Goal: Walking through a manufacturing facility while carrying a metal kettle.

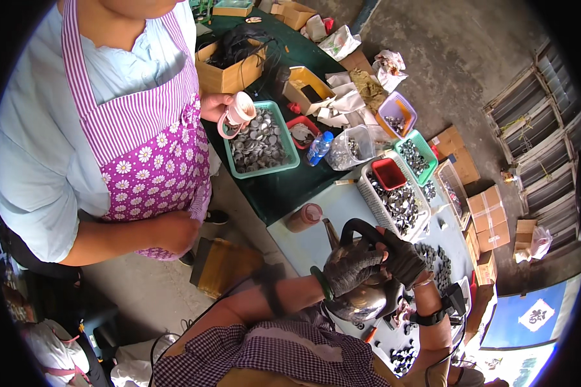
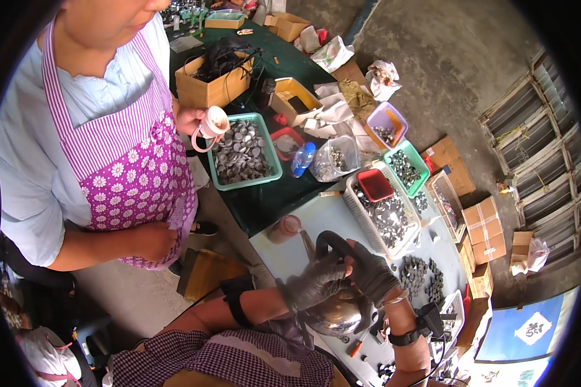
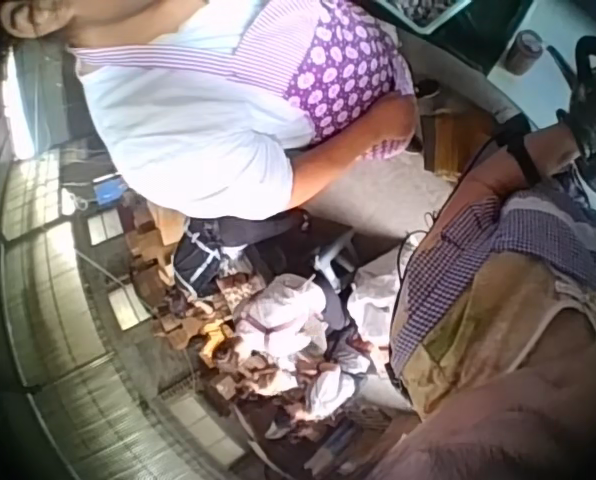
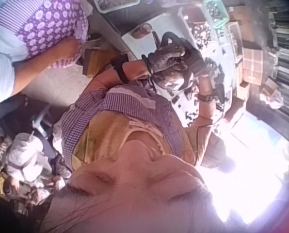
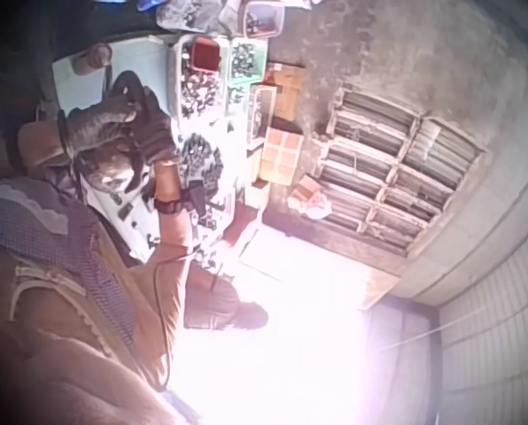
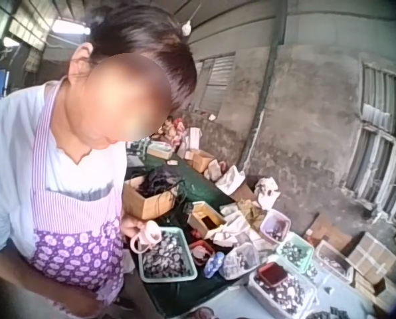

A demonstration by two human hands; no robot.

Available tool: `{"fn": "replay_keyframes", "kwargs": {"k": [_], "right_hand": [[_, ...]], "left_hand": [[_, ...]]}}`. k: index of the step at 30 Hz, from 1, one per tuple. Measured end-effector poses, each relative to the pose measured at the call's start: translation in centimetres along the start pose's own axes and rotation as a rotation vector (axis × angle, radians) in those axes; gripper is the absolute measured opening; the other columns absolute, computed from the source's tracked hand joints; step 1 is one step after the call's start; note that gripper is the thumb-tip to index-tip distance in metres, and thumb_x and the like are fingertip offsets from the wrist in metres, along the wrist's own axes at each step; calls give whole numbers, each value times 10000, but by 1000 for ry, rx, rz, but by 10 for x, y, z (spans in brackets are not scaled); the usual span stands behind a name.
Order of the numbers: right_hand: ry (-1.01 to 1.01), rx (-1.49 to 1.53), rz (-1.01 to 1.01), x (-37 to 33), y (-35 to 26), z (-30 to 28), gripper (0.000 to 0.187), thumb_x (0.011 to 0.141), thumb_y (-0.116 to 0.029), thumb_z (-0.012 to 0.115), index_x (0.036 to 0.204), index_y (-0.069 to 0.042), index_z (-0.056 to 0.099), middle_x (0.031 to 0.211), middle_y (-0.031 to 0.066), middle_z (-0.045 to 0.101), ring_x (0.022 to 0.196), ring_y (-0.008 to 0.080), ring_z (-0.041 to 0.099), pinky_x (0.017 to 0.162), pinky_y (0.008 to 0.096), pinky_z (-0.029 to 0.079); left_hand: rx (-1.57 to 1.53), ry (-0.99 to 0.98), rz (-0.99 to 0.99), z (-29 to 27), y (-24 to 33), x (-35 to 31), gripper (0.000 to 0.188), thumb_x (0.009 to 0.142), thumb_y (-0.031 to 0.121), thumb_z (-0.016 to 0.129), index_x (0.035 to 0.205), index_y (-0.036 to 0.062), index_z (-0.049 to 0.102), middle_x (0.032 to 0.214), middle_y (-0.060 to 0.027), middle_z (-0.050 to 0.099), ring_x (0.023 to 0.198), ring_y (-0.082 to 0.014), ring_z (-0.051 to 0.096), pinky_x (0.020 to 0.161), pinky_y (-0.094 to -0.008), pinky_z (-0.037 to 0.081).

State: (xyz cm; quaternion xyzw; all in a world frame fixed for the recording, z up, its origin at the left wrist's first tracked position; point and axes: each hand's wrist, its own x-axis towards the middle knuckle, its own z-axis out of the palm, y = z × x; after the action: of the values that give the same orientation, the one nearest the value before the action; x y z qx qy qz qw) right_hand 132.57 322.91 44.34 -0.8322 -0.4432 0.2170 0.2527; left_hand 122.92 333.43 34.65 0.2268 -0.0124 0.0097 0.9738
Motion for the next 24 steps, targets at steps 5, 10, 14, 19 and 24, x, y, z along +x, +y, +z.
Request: {"fn": "replay_keyframes", "kwargs": {"k": [5, 10, 14, 19, 24], "right_hand": [[-112, 182, 203, 3, -31, -8, 419, 896, -103, 510, 1297, -84, 394, 862, -16, 598, 690, 141, 611, 576, 252, 499], [-189, 270, -11, 10, -32, -12, 393, 898, -84, 485, 1284, -102, 413, 812, -47, 528, 684, 81, 559, 593, 205, 466], [-199, 413, 206, 12, -37, -11, 418, 897, -61, 470, 1304, -124, 404, 788, -54, 494, 650, 56, 511, 589, 174, 438], [-220, 422, 218, 16, -46, -16, 479, 897, -70, 473, 1353, -157, 357, 770, -54, 495, 643, 56, 513, 575, 180, 443], [-206, 51, 66, 21, -49, -16, 474, 914, -98, 447, 1363, -210, 344, 734, -39, 500, 655, 58, 539, 566, 181, 455]], "left_hand": [[37, -13, 53, -8, -6, 0, 436, 872, 79, 554, 1274, 160, 405, 994, 40, 481, 922, -76, 525, 860, -291, 470], [128, 9, 52, -9, -6, 2, 259, 892, 95, 541, 1134, 156, 473, 1029, 41, 488, 963, -82, 525, 877, -293, 463], [98, 17, 39, -8, -7, 4, 267, 893, 96, 541, 1143, 155, 469, 1025, 44, 493, 973, -81, 528, 879, -293, 464], [22, -35, 47, -13, -6, 6, 271, 897, 90, 533, 1151, 155, 465, 1039, 48, 500, 984, -78, 529, 878, -297, 463], [-103, -21, 24, -6, 2, 1, 294, 832, 3, 545, 1120, 62, 549, 1112, -77, 522, 1021, -215, 542, 926, -346, 472]]}}
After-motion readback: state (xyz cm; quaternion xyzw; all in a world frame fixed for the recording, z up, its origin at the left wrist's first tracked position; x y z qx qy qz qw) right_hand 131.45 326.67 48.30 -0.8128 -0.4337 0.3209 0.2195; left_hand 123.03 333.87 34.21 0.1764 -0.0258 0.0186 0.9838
